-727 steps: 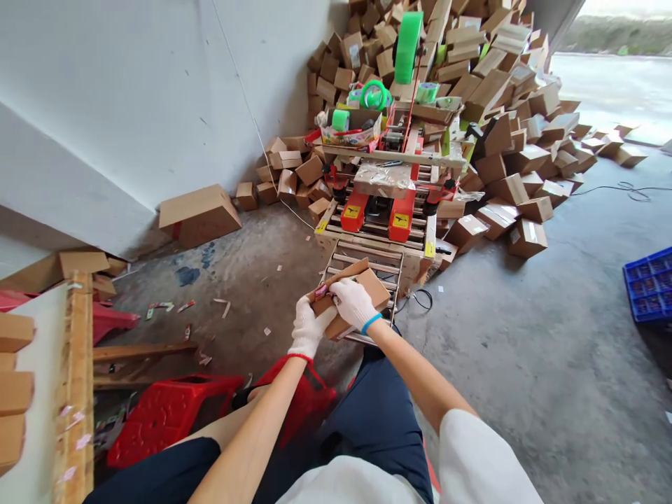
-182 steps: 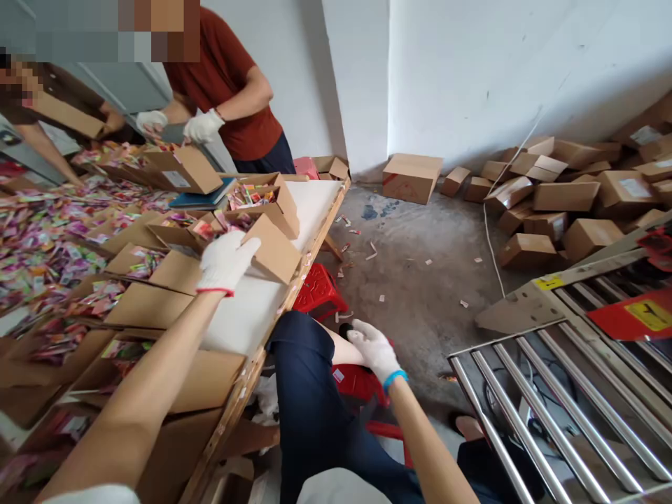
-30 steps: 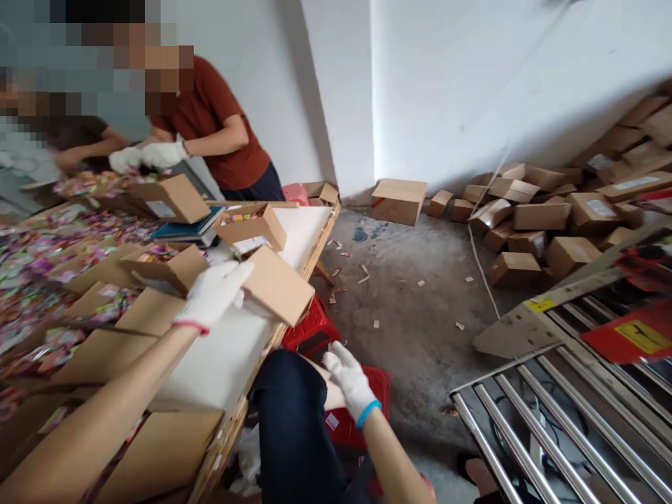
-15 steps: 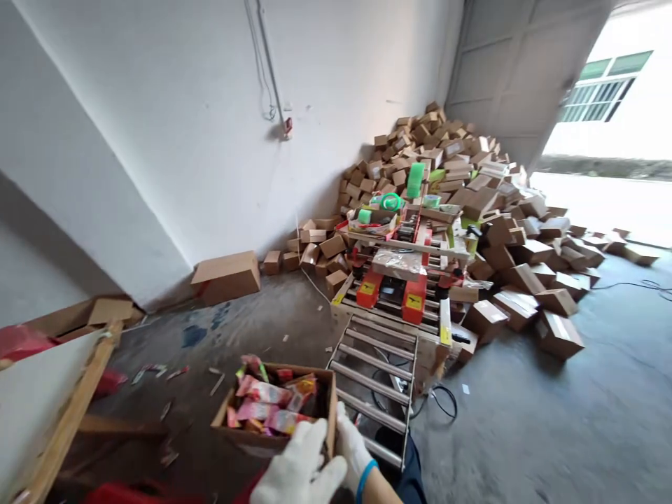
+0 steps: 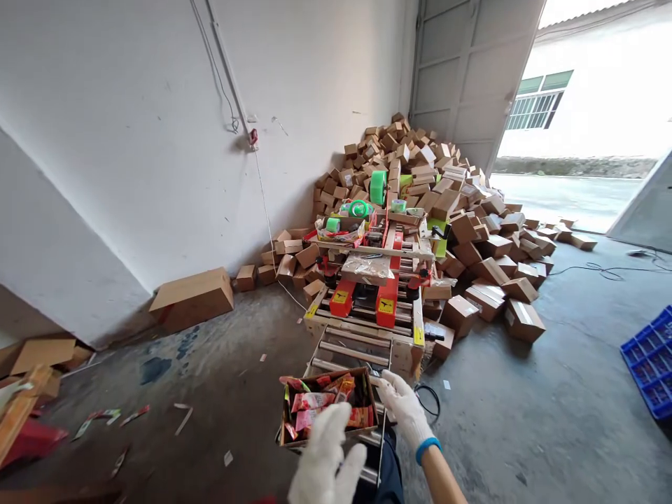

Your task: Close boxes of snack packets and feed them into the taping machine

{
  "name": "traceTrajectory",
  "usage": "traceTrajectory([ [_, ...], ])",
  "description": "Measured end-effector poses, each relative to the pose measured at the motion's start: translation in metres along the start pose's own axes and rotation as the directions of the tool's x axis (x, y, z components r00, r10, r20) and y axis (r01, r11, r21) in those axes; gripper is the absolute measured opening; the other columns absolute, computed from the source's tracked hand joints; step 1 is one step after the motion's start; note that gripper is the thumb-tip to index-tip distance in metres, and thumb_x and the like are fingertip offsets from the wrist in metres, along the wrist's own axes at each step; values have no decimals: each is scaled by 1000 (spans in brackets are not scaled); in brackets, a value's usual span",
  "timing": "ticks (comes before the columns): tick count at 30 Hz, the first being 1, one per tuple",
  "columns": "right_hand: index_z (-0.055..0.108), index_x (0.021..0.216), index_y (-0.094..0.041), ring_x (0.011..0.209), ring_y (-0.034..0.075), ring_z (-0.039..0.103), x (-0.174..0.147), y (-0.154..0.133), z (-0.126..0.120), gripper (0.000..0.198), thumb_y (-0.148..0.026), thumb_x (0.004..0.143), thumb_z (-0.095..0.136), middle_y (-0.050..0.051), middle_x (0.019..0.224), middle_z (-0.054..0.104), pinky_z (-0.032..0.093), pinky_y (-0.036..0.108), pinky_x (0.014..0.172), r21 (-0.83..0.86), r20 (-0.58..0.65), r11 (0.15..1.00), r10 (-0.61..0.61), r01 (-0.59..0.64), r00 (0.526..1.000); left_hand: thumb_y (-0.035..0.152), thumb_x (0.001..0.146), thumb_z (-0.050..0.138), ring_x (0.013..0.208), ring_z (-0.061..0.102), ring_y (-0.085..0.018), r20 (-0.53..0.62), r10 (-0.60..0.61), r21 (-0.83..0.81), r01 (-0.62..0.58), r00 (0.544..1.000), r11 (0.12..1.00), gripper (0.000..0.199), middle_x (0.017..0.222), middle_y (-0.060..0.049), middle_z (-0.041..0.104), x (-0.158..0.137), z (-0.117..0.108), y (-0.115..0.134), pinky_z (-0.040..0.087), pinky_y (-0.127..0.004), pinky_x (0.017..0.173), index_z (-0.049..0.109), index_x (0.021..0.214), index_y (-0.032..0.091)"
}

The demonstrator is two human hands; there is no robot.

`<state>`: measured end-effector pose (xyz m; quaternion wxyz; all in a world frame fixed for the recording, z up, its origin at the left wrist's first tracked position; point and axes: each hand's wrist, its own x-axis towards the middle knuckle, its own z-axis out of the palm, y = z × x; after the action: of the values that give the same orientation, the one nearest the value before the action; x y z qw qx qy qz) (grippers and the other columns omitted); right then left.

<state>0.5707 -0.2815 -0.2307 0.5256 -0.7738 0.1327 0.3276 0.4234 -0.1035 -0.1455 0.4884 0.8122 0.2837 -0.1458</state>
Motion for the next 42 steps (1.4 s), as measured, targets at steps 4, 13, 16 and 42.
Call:
traceTrajectory([
  [4,68,133,-19,122,34,66,-39,-25,-11,73,-68,79,71,18,133,68,57,49,101,22,158,992,-128,126,979,58,82,67,141,51,-36,-428,202,144,-154,881,978,92,153,-11,52,2,-44,-62,45,-56,117,28,163,39],
  [13,78,117,-22,111,29,68,-43,-28,66,48,-53,80,74,10,120,72,56,39,100,-517,493,726,-179,453,851,42,91,66,133,53,-32,243,366,299,-429,898,852,43,130,-12,69,55,-70,-85,40,-46,118,71,127,19],
  [16,80,111,-24,100,25,70,-29,-27,79,41,-52,84,69,7,114,76,59,34,92,-521,552,717,-130,462,824,42,98,55,119,61,-28,392,375,202,-476,840,856,33,117,-9,74,69,-76,-89,45,-41,109,76,114,24],
  [42,74,99,-11,100,33,61,49,-43,127,54,-59,99,47,18,102,72,46,43,85,-798,600,43,-35,601,799,22,101,41,139,48,-36,100,311,541,-314,945,780,47,148,-16,57,135,-13,-107,43,-50,111,50,146,11],
])
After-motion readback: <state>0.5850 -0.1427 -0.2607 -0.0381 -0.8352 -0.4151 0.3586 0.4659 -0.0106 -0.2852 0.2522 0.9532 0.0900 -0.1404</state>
